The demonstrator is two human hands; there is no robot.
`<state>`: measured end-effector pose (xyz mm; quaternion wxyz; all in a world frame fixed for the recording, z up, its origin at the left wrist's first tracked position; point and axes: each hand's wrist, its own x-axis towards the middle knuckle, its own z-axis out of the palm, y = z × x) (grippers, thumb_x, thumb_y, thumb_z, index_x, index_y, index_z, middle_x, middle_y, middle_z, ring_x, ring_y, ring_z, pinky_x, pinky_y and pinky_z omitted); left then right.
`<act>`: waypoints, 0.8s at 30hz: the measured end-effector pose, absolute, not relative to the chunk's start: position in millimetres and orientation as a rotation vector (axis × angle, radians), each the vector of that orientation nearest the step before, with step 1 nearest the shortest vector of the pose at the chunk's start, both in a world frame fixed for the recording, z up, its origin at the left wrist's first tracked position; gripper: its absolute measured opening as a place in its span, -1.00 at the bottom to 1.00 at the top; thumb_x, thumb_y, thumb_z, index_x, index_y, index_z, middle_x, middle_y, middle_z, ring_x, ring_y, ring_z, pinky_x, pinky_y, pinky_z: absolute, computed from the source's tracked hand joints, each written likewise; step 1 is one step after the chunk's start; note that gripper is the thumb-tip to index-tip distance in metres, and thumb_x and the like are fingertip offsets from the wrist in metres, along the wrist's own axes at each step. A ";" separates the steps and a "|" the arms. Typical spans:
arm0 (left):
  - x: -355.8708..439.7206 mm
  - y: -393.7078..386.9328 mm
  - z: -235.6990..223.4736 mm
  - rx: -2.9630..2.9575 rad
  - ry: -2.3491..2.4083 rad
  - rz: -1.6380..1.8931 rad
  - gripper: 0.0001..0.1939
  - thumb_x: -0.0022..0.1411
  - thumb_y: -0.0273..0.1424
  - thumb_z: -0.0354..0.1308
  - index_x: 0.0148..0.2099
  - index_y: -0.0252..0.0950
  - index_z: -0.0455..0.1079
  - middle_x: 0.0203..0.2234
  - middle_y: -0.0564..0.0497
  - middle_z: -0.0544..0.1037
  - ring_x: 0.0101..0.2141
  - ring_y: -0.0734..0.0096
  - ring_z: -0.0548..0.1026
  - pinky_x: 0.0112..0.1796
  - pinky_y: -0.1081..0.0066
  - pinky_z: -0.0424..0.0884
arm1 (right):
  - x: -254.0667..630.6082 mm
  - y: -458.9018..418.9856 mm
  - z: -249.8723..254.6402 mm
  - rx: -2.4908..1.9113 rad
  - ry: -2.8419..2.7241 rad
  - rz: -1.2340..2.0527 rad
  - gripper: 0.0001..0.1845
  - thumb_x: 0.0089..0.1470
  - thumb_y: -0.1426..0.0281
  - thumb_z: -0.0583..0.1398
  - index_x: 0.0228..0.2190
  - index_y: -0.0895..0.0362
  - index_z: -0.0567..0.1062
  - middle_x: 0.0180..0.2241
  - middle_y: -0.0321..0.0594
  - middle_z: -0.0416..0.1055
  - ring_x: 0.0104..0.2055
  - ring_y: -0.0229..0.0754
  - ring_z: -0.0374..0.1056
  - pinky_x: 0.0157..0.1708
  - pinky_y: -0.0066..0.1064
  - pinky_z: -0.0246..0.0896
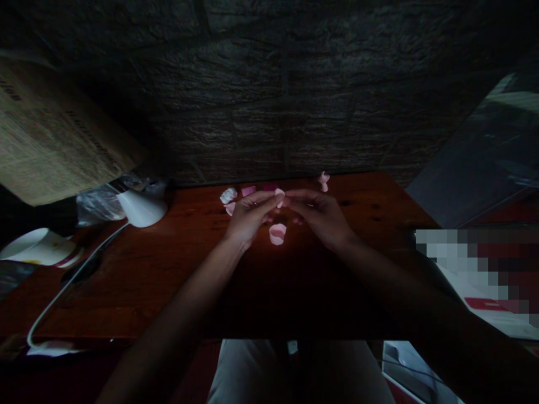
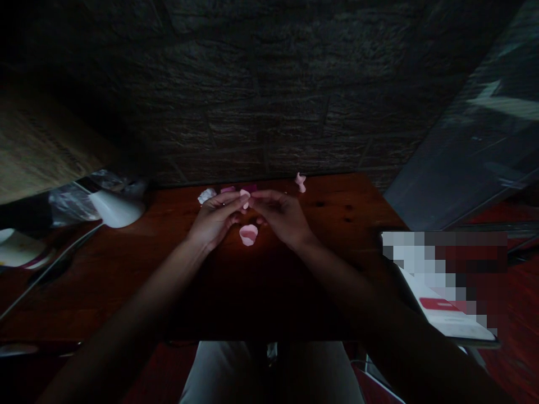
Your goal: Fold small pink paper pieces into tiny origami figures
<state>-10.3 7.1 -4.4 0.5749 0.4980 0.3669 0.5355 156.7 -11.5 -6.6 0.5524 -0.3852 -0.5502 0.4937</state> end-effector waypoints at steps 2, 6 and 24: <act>-10.4 7.7 -5.1 1.170 0.852 1.261 -0.78 -0.03 -0.28 0.51 -0.32 -0.24 0.65 -0.43 0.02 0.62 -0.46 0.56 0.47 -0.54 0.58 0.29 | 156.9 -11.7 -6.1 -0.918 -1.311 1.156 -0.74 0.02 0.17 0.40 -0.28 0.07 0.67 -0.29 -0.22 0.63 -0.45 -0.29 0.41 -0.42 -0.37 0.38; -10.3 7.8 -4.9 1.171 0.853 1.239 -0.76 -0.04 -0.26 0.52 -0.32 -0.24 0.65 -0.43 0.02 0.61 -0.47 0.55 0.47 -0.54 0.57 0.29 | 157.2 -11.8 -5.6 -0.920 -1.323 1.143 -0.75 0.04 0.17 0.39 -0.29 0.07 0.68 -0.30 -0.23 0.62 -0.45 -0.30 0.40 -0.42 -0.38 0.36; -7.3 4.0 -3.1 1.268 0.943 1.250 -0.68 0.02 -0.15 0.48 -0.27 -0.26 0.60 -0.46 0.04 0.58 -0.50 0.51 0.51 -0.53 0.54 0.34 | 156.2 -13.3 -2.3 -0.960 -1.358 1.129 -0.70 0.01 0.11 0.40 -0.37 0.09 0.65 -0.41 -0.25 0.58 -0.42 -0.24 0.43 -0.40 -0.38 0.37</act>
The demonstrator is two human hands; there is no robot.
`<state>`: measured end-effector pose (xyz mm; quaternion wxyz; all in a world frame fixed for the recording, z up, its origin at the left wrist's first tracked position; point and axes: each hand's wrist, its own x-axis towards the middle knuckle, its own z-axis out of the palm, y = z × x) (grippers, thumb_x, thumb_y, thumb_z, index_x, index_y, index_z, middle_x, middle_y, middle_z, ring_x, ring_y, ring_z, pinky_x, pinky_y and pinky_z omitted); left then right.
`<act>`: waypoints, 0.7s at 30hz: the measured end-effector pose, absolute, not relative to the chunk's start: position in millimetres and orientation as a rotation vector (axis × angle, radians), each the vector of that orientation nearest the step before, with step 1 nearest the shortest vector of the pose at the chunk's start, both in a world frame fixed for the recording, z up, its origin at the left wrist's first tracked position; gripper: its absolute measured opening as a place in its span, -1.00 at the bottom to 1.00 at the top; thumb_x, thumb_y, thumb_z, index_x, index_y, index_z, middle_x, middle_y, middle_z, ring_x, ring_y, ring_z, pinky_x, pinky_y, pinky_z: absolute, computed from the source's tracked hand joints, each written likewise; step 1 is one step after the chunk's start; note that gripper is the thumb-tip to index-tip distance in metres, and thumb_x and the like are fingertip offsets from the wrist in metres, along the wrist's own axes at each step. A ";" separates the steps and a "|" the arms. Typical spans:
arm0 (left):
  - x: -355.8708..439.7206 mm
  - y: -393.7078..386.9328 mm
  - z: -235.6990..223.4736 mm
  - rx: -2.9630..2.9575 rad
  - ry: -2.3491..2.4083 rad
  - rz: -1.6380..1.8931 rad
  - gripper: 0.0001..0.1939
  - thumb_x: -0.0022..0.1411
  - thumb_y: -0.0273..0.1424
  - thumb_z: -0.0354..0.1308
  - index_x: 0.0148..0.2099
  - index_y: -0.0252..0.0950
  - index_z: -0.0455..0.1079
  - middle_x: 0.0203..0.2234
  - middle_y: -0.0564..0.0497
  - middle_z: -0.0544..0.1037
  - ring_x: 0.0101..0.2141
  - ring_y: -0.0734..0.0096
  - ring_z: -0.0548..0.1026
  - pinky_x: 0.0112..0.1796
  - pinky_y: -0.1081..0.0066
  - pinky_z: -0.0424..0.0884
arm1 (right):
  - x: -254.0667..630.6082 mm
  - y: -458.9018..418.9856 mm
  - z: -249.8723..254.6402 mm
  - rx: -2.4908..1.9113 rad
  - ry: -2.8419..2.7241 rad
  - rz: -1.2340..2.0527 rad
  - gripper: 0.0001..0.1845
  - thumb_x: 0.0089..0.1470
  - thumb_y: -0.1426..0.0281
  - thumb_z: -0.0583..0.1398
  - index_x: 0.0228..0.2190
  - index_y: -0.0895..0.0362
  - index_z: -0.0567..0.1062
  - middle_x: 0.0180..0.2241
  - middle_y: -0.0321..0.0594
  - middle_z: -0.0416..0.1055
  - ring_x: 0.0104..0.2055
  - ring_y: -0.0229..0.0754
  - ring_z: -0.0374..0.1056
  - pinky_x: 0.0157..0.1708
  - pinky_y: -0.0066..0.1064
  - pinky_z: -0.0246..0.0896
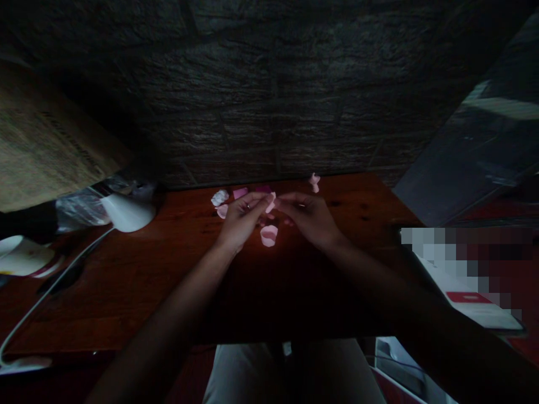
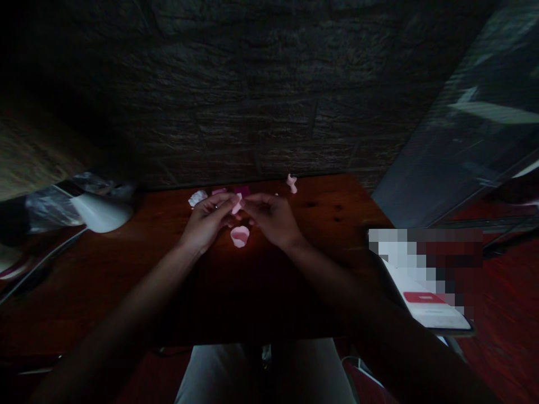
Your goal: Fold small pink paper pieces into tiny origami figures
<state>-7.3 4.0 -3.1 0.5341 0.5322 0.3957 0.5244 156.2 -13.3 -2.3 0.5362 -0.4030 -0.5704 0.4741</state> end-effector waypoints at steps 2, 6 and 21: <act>-7.1 3.2 -2.4 1.278 0.924 1.265 -0.65 0.03 -0.15 0.48 -0.20 -0.26 0.62 -0.44 0.03 0.60 -0.50 0.51 0.52 -0.55 0.55 0.33 | 156.3 -12.4 -3.8 -0.943 -1.357 1.139 -0.72 0.04 0.14 0.38 -0.35 0.10 0.65 -0.38 -0.24 0.60 -0.41 -0.25 0.44 -0.38 -0.38 0.38; -6.5 2.0 -0.6 1.300 0.930 1.295 -0.72 0.02 -0.18 0.48 -0.31 -0.25 0.60 -0.51 0.05 0.56 -0.52 0.50 0.50 -0.56 0.54 0.34 | 155.9 -10.6 -6.1 -0.950 -1.341 1.186 -0.79 0.07 0.21 0.37 -0.34 0.10 0.63 -0.38 -0.25 0.60 -0.45 -0.28 0.42 -0.39 -0.38 0.38; -8.1 2.9 -3.0 1.412 0.987 1.275 -0.67 0.05 -0.08 0.45 -0.30 -0.24 0.64 -0.50 0.01 0.61 -0.51 0.45 0.52 -0.52 0.50 0.37 | 157.5 -8.4 -8.5 -0.929 -1.398 1.152 -0.81 0.08 0.23 0.36 -0.35 0.10 0.63 -0.39 -0.26 0.59 -0.46 -0.28 0.44 -0.42 -0.40 0.37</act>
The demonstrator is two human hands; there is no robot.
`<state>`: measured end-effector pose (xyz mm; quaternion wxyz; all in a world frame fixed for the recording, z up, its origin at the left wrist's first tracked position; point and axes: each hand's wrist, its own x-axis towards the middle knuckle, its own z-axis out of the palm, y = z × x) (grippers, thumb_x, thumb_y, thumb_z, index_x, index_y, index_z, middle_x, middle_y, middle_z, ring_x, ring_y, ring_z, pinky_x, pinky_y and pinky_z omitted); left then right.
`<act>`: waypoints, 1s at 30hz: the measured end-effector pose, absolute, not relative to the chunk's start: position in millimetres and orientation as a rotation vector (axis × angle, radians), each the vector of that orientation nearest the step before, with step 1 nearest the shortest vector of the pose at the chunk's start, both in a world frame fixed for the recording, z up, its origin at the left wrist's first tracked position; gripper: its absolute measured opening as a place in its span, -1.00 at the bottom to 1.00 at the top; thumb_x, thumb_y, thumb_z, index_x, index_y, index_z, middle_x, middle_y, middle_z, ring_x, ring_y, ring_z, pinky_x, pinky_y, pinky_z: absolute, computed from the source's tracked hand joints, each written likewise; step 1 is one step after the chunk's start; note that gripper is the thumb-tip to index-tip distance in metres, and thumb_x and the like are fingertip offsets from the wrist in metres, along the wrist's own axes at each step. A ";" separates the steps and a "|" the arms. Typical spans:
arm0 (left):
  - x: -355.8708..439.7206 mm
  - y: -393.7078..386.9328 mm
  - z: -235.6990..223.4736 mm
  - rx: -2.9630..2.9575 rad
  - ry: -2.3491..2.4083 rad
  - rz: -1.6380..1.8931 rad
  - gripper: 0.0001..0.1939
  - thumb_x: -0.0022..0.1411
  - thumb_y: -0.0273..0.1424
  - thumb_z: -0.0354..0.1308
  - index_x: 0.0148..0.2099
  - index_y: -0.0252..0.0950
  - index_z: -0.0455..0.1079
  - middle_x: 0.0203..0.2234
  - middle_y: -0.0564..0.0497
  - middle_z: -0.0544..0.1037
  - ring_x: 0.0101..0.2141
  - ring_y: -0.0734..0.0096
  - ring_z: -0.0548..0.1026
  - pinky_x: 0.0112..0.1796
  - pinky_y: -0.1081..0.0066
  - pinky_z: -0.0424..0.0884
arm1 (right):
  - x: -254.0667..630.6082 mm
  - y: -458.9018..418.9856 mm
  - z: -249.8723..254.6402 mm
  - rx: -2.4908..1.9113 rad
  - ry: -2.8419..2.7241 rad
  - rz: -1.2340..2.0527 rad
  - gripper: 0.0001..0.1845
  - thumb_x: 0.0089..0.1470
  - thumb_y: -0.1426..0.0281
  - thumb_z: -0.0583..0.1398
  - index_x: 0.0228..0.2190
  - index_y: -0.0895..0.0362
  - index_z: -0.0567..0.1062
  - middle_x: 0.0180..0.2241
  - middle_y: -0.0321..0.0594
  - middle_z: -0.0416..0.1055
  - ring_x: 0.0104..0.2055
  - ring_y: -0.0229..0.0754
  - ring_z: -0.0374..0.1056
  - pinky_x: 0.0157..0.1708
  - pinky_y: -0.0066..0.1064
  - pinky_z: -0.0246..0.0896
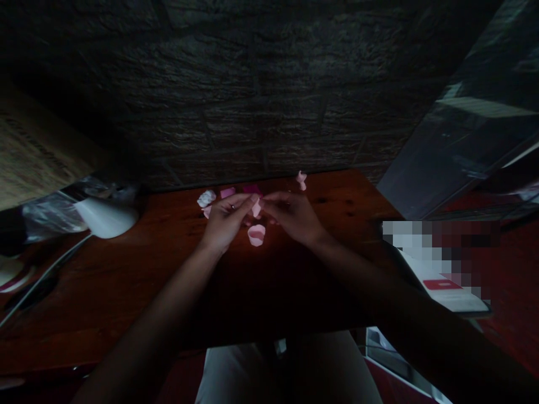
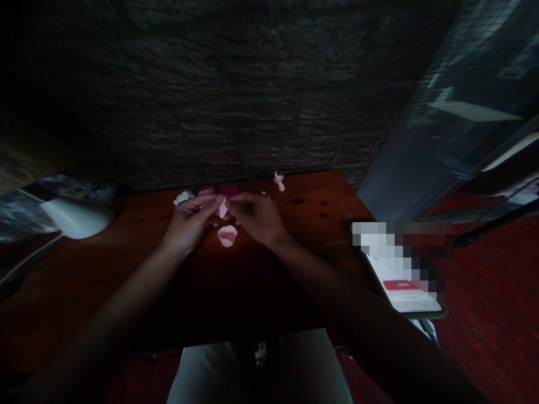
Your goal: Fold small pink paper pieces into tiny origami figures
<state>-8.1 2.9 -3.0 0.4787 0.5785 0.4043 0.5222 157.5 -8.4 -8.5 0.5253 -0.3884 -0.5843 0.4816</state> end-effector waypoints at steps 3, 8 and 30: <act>-7.8 2.1 -2.4 1.445 0.980 1.290 -0.69 0.06 -0.09 0.44 -0.31 -0.24 0.64 -0.51 0.01 0.62 -0.54 0.47 0.50 -0.52 0.50 0.36 | 157.3 -9.2 -8.9 -0.915 -1.385 1.160 -0.78 0.06 0.19 0.37 -0.37 0.10 0.63 -0.39 -0.25 0.60 -0.45 -0.28 0.44 -0.41 -0.40 0.39; -8.0 2.1 -2.8 1.462 0.978 1.264 -0.66 0.12 -0.06 0.40 -0.28 -0.24 0.64 -0.49 -0.03 0.65 -0.52 0.43 0.56 -0.52 0.50 0.39 | 157.4 -9.9 -7.7 -0.946 -1.382 1.175 -0.67 0.01 0.08 0.38 -0.35 0.09 0.63 -0.40 -0.24 0.59 -0.47 -0.27 0.42 -0.44 -0.40 0.36; -8.7 0.6 -4.0 1.380 0.897 1.029 -0.71 0.05 -0.23 0.47 -0.20 -0.28 0.66 -0.36 -0.10 0.71 -0.34 0.30 0.67 -0.27 0.38 0.56 | 160.6 -6.7 -5.6 -0.957 -1.350 1.156 -0.68 0.05 0.09 0.37 -0.40 0.11 0.61 -0.53 -0.33 0.46 -0.50 -0.32 0.30 -0.43 -0.40 0.25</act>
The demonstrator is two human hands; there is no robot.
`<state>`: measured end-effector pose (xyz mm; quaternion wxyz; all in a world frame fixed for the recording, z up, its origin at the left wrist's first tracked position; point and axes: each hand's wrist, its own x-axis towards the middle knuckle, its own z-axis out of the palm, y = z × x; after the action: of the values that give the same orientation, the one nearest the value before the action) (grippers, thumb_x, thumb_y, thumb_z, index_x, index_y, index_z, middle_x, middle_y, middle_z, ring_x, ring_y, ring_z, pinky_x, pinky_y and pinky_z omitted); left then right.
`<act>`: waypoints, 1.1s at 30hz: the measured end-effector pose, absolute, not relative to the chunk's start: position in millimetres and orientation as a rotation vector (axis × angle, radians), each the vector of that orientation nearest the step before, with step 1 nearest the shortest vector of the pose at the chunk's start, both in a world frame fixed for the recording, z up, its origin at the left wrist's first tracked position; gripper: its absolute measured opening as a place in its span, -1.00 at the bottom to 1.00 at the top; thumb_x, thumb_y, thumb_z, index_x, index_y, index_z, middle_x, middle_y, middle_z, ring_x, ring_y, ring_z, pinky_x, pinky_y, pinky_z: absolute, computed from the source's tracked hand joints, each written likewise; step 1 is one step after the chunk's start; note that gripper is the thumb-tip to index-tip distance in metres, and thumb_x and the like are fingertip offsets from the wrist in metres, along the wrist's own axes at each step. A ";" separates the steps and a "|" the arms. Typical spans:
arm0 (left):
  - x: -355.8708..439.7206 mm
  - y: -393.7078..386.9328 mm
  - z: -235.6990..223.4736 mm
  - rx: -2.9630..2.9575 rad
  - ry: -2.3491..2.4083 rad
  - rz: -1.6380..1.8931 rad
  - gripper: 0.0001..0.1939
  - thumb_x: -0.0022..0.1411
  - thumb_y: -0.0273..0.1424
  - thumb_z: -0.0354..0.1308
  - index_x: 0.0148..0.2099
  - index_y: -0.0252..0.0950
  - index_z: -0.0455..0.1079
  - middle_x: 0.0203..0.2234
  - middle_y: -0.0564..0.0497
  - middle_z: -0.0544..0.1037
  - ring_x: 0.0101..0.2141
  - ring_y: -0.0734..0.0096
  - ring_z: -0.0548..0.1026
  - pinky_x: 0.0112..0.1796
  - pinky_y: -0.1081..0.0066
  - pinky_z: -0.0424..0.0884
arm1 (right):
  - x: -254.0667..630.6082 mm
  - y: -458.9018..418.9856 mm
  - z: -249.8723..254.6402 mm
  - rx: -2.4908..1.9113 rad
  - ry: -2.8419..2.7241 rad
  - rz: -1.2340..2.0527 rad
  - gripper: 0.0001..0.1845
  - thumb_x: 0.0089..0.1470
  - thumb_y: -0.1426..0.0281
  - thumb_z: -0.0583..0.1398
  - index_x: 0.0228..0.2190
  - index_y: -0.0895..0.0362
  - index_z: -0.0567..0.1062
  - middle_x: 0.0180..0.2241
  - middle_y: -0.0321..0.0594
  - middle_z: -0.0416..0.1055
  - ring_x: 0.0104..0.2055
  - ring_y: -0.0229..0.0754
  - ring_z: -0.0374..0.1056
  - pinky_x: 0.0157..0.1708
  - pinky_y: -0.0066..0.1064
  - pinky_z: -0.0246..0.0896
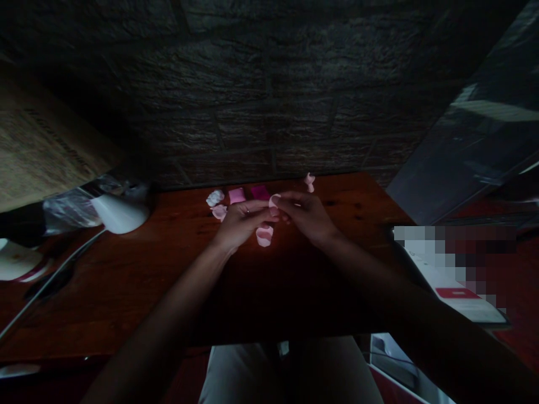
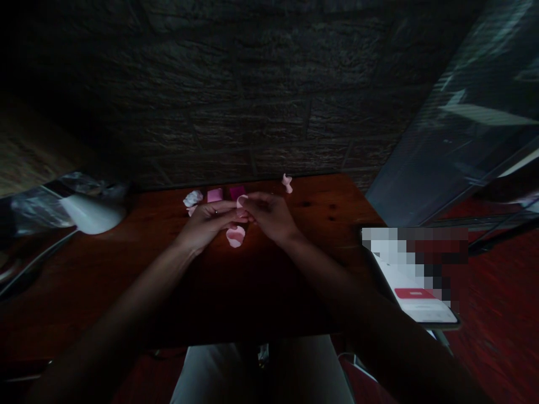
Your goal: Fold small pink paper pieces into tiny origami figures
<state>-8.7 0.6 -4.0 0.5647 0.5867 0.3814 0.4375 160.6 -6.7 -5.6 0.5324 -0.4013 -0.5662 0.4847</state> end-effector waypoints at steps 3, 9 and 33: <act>-9.2 2.1 -6.2 1.372 0.921 1.014 -0.72 0.09 -0.20 0.44 -0.21 -0.28 0.66 -0.35 -0.11 0.71 -0.32 0.31 0.67 -0.29 0.41 0.56 | 160.9 -5.6 -6.9 -0.969 -1.322 1.128 -0.66 0.04 0.09 0.38 -0.39 0.12 0.61 -0.54 -0.33 0.45 -0.51 -0.32 0.30 -0.45 -0.40 0.24; -9.8 2.6 -7.9 1.385 0.968 1.001 -0.70 0.15 -0.18 0.40 -0.21 -0.31 0.63 -0.35 -0.11 0.70 -0.35 0.37 0.64 -0.35 0.46 0.51 | 160.4 -3.8 -8.7 -0.962 -1.285 1.105 -0.70 0.02 0.16 0.38 -0.33 0.14 0.62 -0.52 -0.31 0.47 -0.51 -0.31 0.30 -0.46 -0.40 0.24; -10.6 1.1 -2.7 1.507 0.932 1.119 -0.74 0.25 -0.19 0.31 -0.27 -0.32 0.58 -0.46 -0.06 0.63 -0.46 0.44 0.56 -0.47 0.49 0.43 | 161.5 -4.7 -9.4 -0.980 -1.304 1.121 -0.70 0.08 0.16 0.36 -0.28 0.13 0.65 -0.41 -0.21 0.54 -0.44 -0.28 0.36 -0.46 -0.40 0.24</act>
<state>-10.6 1.1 -2.7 0.4993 0.6230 0.3854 0.4627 161.5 -4.7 -9.4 0.5490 -0.4140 -0.5507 0.4732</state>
